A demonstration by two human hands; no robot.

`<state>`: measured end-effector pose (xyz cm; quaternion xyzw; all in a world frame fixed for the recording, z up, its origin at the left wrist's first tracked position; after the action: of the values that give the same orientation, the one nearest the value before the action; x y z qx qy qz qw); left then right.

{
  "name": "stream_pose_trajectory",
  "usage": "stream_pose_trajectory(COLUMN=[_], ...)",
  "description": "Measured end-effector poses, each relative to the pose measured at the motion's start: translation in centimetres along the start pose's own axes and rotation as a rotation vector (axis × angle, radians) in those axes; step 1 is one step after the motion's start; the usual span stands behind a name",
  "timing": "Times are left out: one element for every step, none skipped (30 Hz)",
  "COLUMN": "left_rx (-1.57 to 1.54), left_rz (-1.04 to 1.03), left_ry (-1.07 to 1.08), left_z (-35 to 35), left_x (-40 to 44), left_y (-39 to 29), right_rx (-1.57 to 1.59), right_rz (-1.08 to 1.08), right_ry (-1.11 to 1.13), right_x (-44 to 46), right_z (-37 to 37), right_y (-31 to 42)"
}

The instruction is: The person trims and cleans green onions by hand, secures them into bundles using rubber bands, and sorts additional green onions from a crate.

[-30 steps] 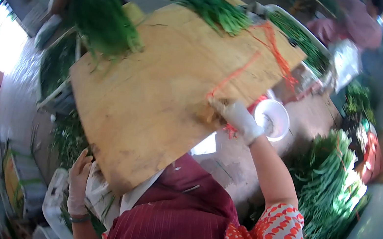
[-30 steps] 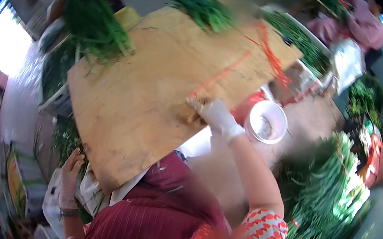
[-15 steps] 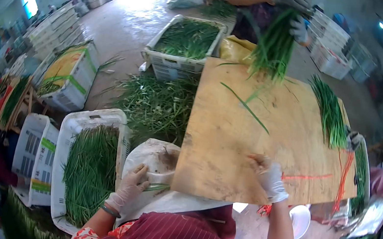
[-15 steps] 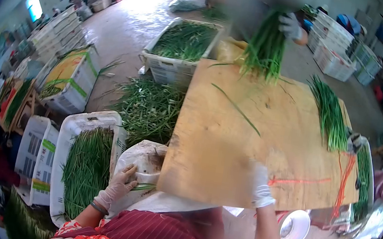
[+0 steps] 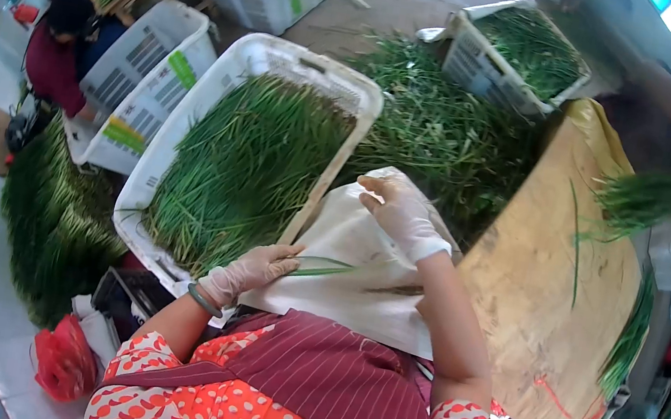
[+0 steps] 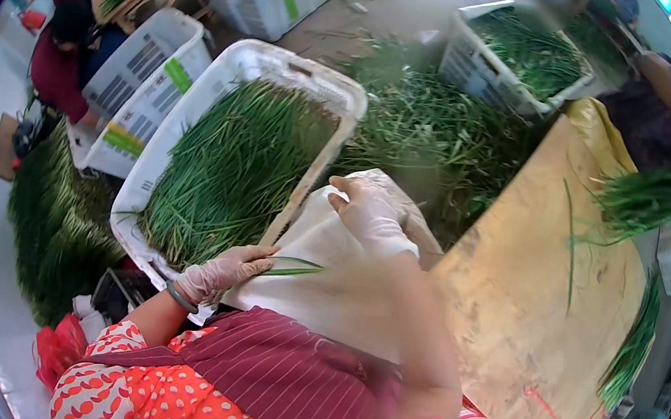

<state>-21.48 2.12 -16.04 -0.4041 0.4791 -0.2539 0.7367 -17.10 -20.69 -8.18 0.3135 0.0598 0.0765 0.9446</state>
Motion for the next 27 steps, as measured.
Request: stream_pose_trajectory(left_rx=[-0.061, -0.259, -0.256, -0.255, -0.282, -0.26, -0.373, -0.483, -0.531, -0.578, -0.571, -0.61, -0.587, -0.563, -0.534, -0.502, -0.511, -0.42, -0.458, -0.351, -0.059, 0.108, 0.221, 0.196, 0.228, 0.259, 0.259], left_rz=[0.051, 0.093, 0.072, 0.052, 0.063, 0.109, 0.121, 0.129, 0.175, 0.218, 0.176, 0.074, 0.125, 0.176, 0.134, 0.092, 0.157, 0.154, 0.201, 0.135, 0.273, 0.382, 0.483, 0.58, 0.744, 0.905, 0.903], left_ry=[0.06, 0.06, 0.03, -0.002, -0.017, 0.005, 0.054, 0.103, 0.161, 0.221, 0.205, 0.146, 0.098, 0.046, -0.056, -0.155, -0.268, -0.401, -0.589, -0.741, -0.801, -0.851, -0.852, -0.807, -0.746, -0.68, -0.68], left_z=[0.2, 0.9, 2.3, 3.9, 4.9, 5.4, 5.0, 4.2, 3.0, 1.6, 0.7, 0.3, 0.5, 1.3, 3.0, 5.1, 7.4, 9.8, 12.0, 14.0, 16.5, 18.2, 19.5, 20.3, 21.0, 21.6, 22.0], left_x=[-0.7, -1.7, -2.4, -3.3, -4.3, -5.2, -5.9, -6.5, -6.6, -6.5, -5.8, -4.9, -4.4, -4.2, -4.2, -4.4, -5.3, -6.2, -8.2, -9.5, -11.6, -13.4, -14.6, -15.4, -15.8, -16.4, -16.4], left_y=[1.1, 2.1, 2.9, 4.2, 5.9, 7.5, 8.2, 8.4, 9.1, 9.4, 9.5, 9.7, 9.9, 10.4, 11.1, 11.5, 12.6, 14.9, 15.8, 20.4, 22.2, 23.4, 24.8, 28.0, 28.1, 28.2, 28.5], right_rx=[0.011, 0.026, 0.039, 0.047, -0.031, -0.111, -0.089, -0.082, -0.087, -0.096, -0.164, -0.16, -0.169, -0.18, -0.185, -0.187, 0.168, 0.485, 0.804, 1.089, 0.938, 0.785, 0.723, 0.659, 0.806, 0.95, 0.948], right_rz=[0.01, -0.062, -0.134, -0.12, -0.1, -0.078, 0.014, 0.023, -0.021, -0.068, -0.021, -0.016, -0.019, -0.019, -0.006, 0.003, -0.103, -0.238, -0.35, -0.493, -0.443, -0.391, -0.335, -0.279, -0.32, -0.36, -0.359], right_ry=[0.027, 0.14, 0.262, 0.305, 0.355, 0.401, 0.378, 0.412, 0.552, 0.689, 0.791, 0.809, 0.881, 0.952, 0.997, 1.01, 0.858, 0.769, 0.643, 0.589, 0.478, 0.367, 0.258, 0.148, 0.004, -0.144, -0.146], right_x=[1.3, 2.5, 3.2, 4.0, 4.7, 5.3, 6.1, 6.4, 6.4, 6.3, 5.7, 5.4, 5.0, 4.8, 4.8, 4.6, 4.9, 5.4, 5.8, 6.1, 7.0, 7.8, 8.4, 8.7, 8.1, 7.3, 7.1], right_z=[-1.1, -3.0, -5.0, -6.3, -7.3, -8.4, -9.6, -11.0, -12.7, -14.4, -16.0, -16.7, -17.6, -18.5, -19.4, -19.7, -18.7, -17.3, -15.9, -13.4, -10.5, -7.5, -3.9, -0.9, 0.5, 1.5, 1.8], right_y=[0.8, 1.2, 1.5, 2.3, 2.9, 3.1, 3.3, 3.5, 3.4, 3.3, 3.9, 4.5, 4.9, 5.3, 4.8, 4.2, 3.2, 2.3, 1.4, 1.3, -0.2, -1.6, -1.3, -1.3, -4.0, -6.9, -8.7])
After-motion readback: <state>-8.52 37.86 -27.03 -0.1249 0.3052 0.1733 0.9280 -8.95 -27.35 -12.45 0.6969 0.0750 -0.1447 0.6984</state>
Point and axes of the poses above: each hand's wrist, its own x-axis towards the middle knuckle, its own z-axis out of the back of the hand, y = z × x, the point moved 8 cm from there along x, towards the middle knuckle, and after that the axes turned 11 degrees about y, right-handed, at the moved point
